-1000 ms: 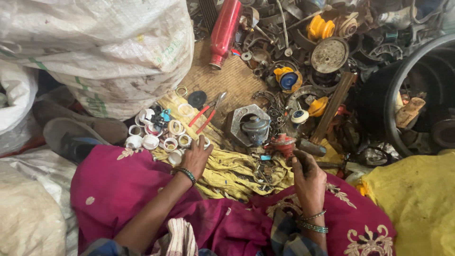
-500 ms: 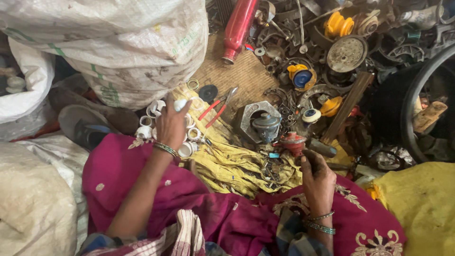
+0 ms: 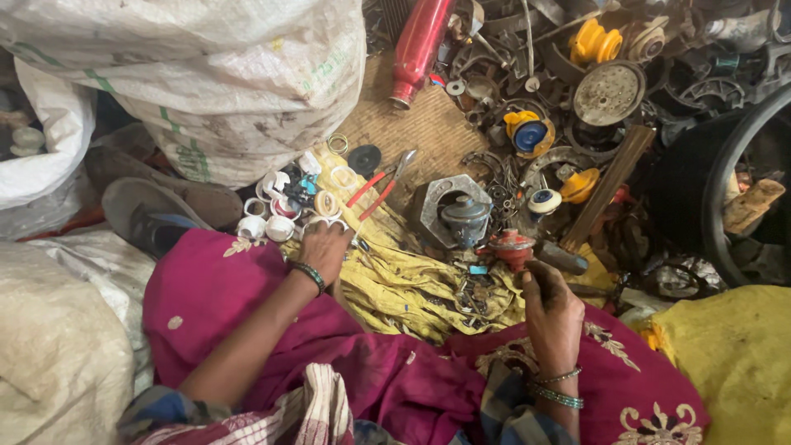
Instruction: The person sits on the floor and uses a hammer and pliers to disassemble and reassemble small mechanical parts, including a blue cylindrical component and a yellow plastic part. They repeatedly strike the parts with a hammer and adjust them with pliers.
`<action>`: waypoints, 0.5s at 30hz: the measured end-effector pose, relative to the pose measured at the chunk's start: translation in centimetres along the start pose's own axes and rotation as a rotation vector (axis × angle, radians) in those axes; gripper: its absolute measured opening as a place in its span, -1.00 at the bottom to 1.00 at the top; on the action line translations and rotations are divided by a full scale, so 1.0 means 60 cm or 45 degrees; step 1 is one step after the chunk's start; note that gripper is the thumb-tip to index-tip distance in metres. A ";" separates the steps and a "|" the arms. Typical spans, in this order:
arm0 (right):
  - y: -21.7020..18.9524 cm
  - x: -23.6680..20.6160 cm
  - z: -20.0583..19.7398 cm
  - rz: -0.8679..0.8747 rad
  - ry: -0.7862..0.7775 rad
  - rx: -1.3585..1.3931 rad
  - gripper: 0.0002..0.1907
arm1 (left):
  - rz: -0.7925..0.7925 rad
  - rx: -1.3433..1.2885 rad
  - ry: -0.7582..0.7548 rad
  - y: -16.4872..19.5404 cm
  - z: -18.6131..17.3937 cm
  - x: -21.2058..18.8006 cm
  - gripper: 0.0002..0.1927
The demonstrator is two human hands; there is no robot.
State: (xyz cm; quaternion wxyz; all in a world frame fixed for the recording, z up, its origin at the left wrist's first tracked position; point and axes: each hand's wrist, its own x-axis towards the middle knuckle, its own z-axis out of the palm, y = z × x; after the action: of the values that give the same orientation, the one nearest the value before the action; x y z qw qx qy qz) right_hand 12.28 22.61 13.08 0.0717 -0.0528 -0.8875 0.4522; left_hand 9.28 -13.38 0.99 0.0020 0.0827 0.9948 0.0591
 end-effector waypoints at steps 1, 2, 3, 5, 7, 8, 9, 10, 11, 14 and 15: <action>-0.001 0.000 0.000 -0.001 0.000 -0.002 -0.71 | 0.022 0.025 -0.034 -0.003 -0.003 0.004 -0.80; -0.002 0.000 0.000 -0.006 0.004 -0.010 -0.71 | 0.040 -0.010 -0.037 -0.007 -0.006 0.006 -0.78; -0.003 -0.001 0.000 -0.009 0.008 -0.017 -0.71 | 0.058 -0.044 -0.042 -0.010 -0.011 0.007 -0.75; -0.005 -0.002 0.000 -0.013 0.001 -0.029 -0.72 | 0.097 -0.117 -0.036 -0.018 -0.017 0.004 -0.71; -0.006 -0.001 0.000 -0.022 -0.009 -0.040 -0.72 | 0.144 -0.194 -0.004 -0.025 -0.019 0.001 -0.69; -0.006 -0.001 0.000 -0.017 -0.011 -0.042 -0.72 | 0.115 -0.162 -0.031 -0.024 -0.019 0.002 -0.70; -0.006 -0.001 0.000 -0.010 -0.012 -0.046 -0.72 | 0.089 -0.131 -0.059 -0.024 -0.018 0.004 -0.72; -0.006 -0.001 -0.001 -0.002 -0.014 -0.052 -0.72 | 0.063 -0.102 -0.089 -0.023 -0.018 0.004 -0.73; -0.006 -0.001 -0.002 -0.007 -0.006 -0.081 -0.71 | 0.050 -0.086 -0.096 -0.022 -0.019 0.004 -0.75; -0.006 -0.001 -0.001 -0.033 0.016 -0.101 -0.71 | 0.061 -0.151 -0.018 -0.030 -0.032 0.006 -0.79; -0.006 -0.002 0.000 -0.042 0.014 -0.066 -0.72 | 0.093 -0.248 0.065 -0.037 -0.040 0.005 -0.76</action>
State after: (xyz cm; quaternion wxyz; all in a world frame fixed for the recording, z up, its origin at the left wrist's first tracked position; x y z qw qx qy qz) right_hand 12.36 22.37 13.36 0.0828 -0.0426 -0.8993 0.4274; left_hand 8.57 -15.76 3.11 -0.0174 0.1167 0.9804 0.1577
